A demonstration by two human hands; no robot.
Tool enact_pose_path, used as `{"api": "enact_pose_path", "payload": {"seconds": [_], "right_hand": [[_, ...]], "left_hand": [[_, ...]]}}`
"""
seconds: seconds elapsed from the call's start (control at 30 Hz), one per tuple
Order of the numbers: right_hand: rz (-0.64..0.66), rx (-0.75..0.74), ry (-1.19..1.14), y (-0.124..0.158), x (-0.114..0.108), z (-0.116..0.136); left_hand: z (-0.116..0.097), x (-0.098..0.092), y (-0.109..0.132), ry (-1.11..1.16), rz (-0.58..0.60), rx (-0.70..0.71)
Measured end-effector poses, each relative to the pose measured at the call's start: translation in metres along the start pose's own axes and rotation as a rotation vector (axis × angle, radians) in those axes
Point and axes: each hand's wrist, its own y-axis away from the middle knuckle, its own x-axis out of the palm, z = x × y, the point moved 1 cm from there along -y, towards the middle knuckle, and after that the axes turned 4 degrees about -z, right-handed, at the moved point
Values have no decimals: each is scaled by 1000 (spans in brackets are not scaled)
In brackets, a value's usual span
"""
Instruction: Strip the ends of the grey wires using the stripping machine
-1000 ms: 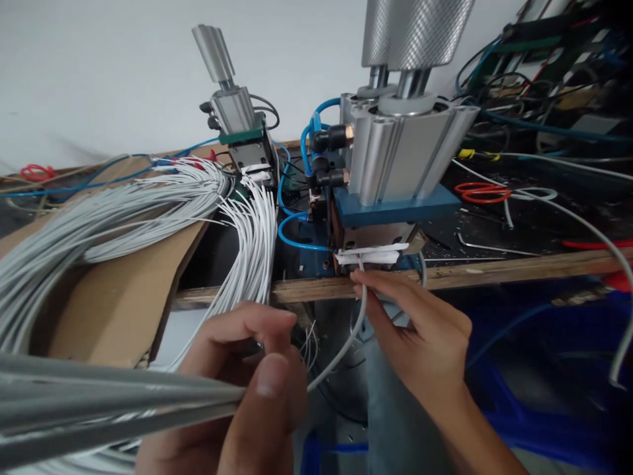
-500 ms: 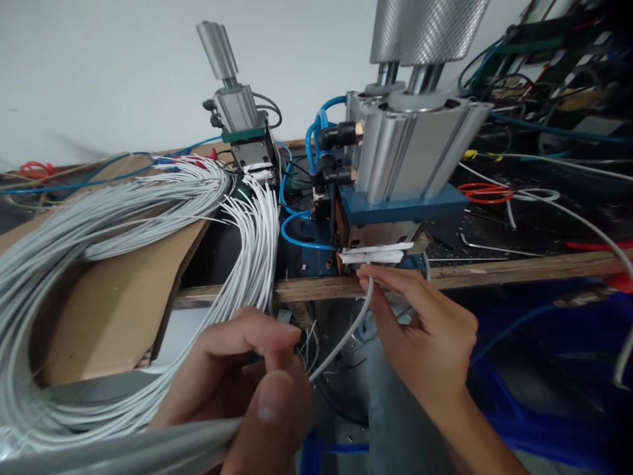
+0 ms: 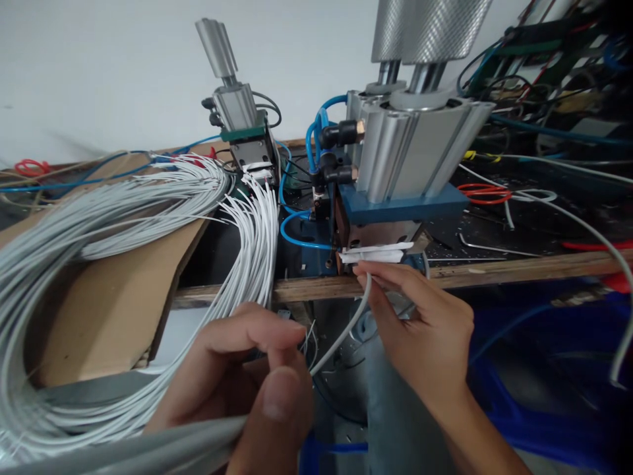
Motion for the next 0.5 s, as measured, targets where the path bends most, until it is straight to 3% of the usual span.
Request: {"api": "enact_pose_path", "payload": {"seconds": [0.2, 0.5], "right_hand": [[-22, 49, -25, 0, 0, 0], [-16, 94, -60, 2, 0, -1]], "left_hand": [[3, 2, -1, 42, 3, 76], [6, 2, -1, 57, 23, 59]]}}
